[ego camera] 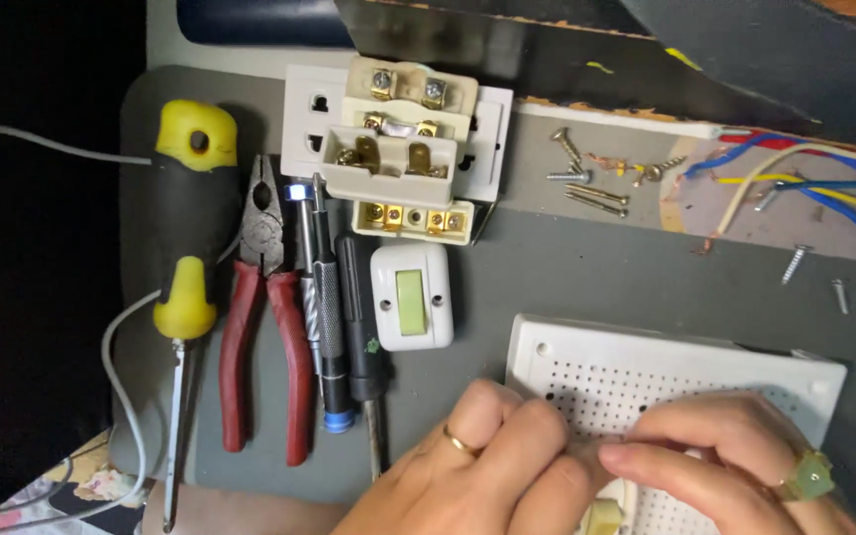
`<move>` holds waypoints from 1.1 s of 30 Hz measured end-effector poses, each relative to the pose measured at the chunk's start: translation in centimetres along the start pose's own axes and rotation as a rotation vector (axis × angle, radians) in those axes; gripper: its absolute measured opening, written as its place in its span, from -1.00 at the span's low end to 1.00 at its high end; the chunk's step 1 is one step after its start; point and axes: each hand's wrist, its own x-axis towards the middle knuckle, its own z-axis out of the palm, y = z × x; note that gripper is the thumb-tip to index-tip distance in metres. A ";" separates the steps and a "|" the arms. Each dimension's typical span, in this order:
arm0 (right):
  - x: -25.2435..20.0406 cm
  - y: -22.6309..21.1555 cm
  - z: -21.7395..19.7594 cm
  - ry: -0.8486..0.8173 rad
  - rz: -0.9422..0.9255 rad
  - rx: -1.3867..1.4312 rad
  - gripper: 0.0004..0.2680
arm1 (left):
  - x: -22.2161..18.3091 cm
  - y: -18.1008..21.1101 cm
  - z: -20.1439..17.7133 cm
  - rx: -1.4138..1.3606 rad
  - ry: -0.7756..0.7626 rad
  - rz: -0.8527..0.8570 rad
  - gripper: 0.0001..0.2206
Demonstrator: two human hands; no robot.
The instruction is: Wiring and assembling electrical components onto a plastic panel.
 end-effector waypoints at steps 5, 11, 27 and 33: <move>-0.4 1.5 0.4 0.009 0.010 0.053 -0.78 | 0.3 0.8 0.1 0.036 0.090 -0.094 -0.82; -0.8 2.4 -0.3 -0.094 -0.066 0.038 -0.70 | 0.0 0.0 -0.1 -0.022 0.006 -0.009 -0.73; 0.6 1.2 0.3 0.002 -0.089 0.097 -0.81 | 0.3 0.0 0.2 0.091 0.111 0.004 -0.80; 1.4 -0.1 0.4 0.040 -0.058 0.059 -0.77 | 0.4 -0.1 -1.0 -0.006 -0.020 -0.051 -0.74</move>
